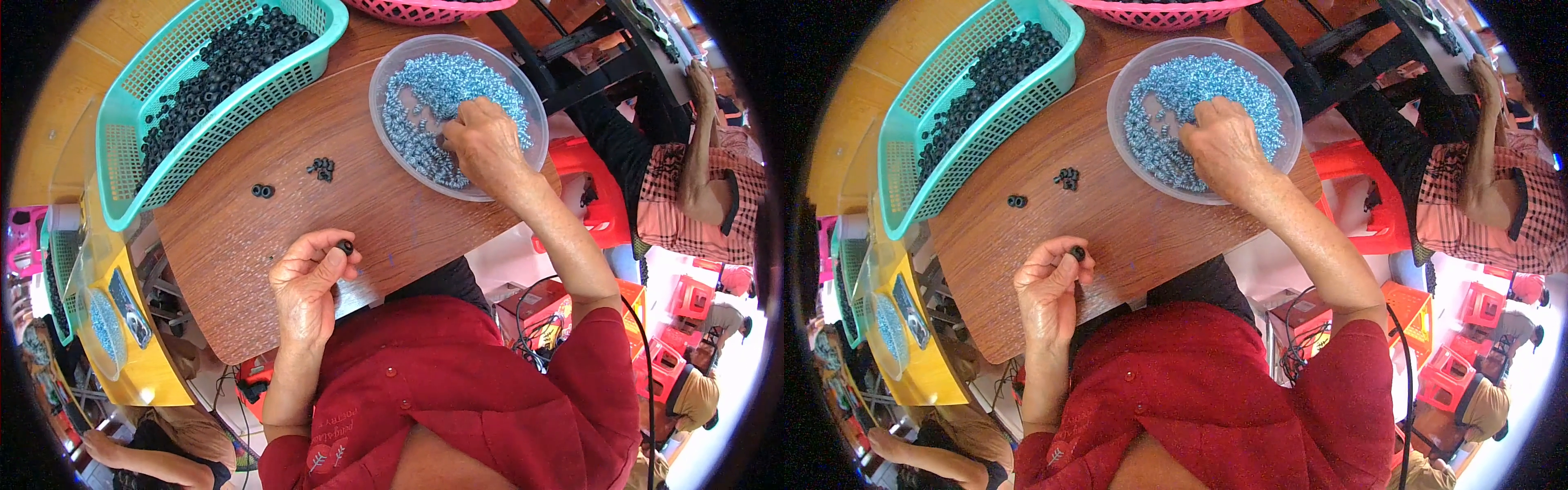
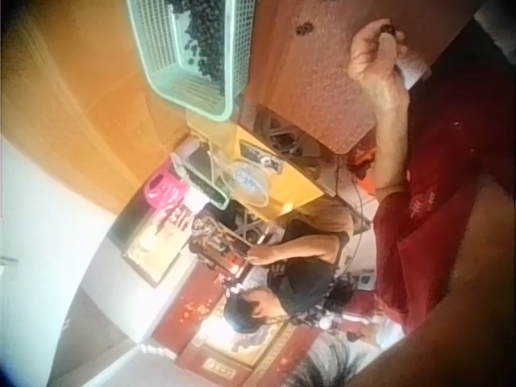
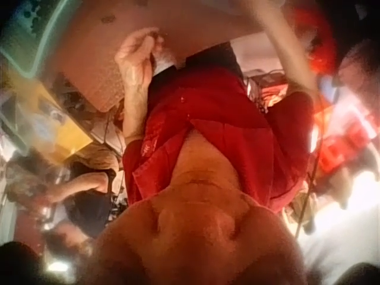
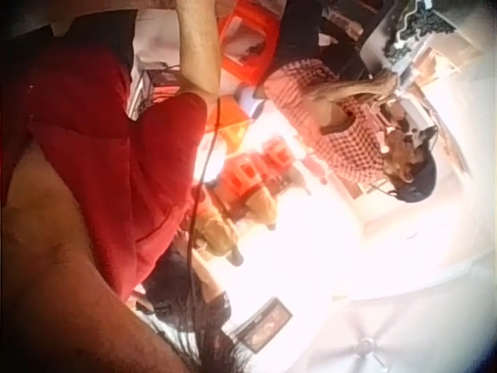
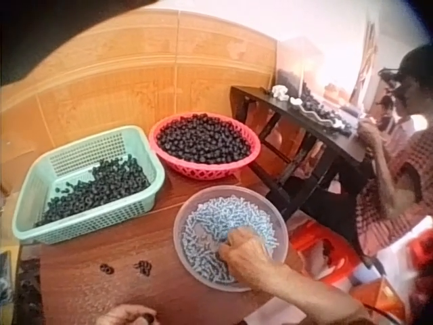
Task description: The person assembles small rubber components by inserting black plugs into rubber rings by hand.
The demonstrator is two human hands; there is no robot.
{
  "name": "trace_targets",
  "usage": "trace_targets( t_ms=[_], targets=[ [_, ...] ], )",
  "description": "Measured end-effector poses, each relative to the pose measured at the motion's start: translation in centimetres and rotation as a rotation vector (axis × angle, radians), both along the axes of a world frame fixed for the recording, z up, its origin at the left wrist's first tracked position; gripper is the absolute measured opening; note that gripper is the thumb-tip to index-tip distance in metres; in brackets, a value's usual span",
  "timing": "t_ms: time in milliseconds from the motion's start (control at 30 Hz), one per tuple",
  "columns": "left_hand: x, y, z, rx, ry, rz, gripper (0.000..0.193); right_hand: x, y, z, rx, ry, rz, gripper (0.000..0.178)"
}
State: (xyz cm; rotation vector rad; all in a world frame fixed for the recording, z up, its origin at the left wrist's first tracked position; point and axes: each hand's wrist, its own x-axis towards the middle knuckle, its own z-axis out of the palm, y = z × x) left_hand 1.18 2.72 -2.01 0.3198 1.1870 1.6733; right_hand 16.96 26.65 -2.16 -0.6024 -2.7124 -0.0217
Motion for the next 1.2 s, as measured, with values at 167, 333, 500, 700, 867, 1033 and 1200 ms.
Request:
trace_targets(
  t_ms=[167, 333, 500, 700, 867, 1033, 1200],
  targets=[
    [-0.2, 0.0, -0.1, -0.006, -0.005, 0.009, 0.018, -0.2, -0.3, 0.3, 0.061, -0.086, 0.041, 0.006],
    [-0.5, -0.1, -0.1, 0.015, -0.094, 0.018, 0.018, 0.0, -0.9, 1.1, -0.028, 0.12, 0.028, 0.007],
    [-0.8, -0.1, -0.1, 0.034, -0.191, -0.008, 0.019, -0.1, -1.4, 1.6, -0.129, 0.254, -0.022, 0.007],
    [-0.5, -0.2, -0.1, 0.043, -0.19, 0.008, 0.02, 0.7, -1.6, 1.9, -0.508, 0.321, -0.196, 0.011],
    [-0.4, -0.1, 0.1, 0.065, -0.245, -0.012, 0.02, 1.3, -2.3, 2.7, -0.901, 0.482, -0.182, 0.016],
    [-0.2, 0.2, 0.3, 0.058, -0.225, -0.03, 0.019, -1.0, -8.1, 4.7, -1.074, 0.545, -0.053, 0.014],
    [0.2, 0.3, 0.9, 0.081, -0.158, 0.056, 0.019, -3.7, -11.4, 3.5, -1.299, 0.58, 0.17, 0.014]
  ],
)
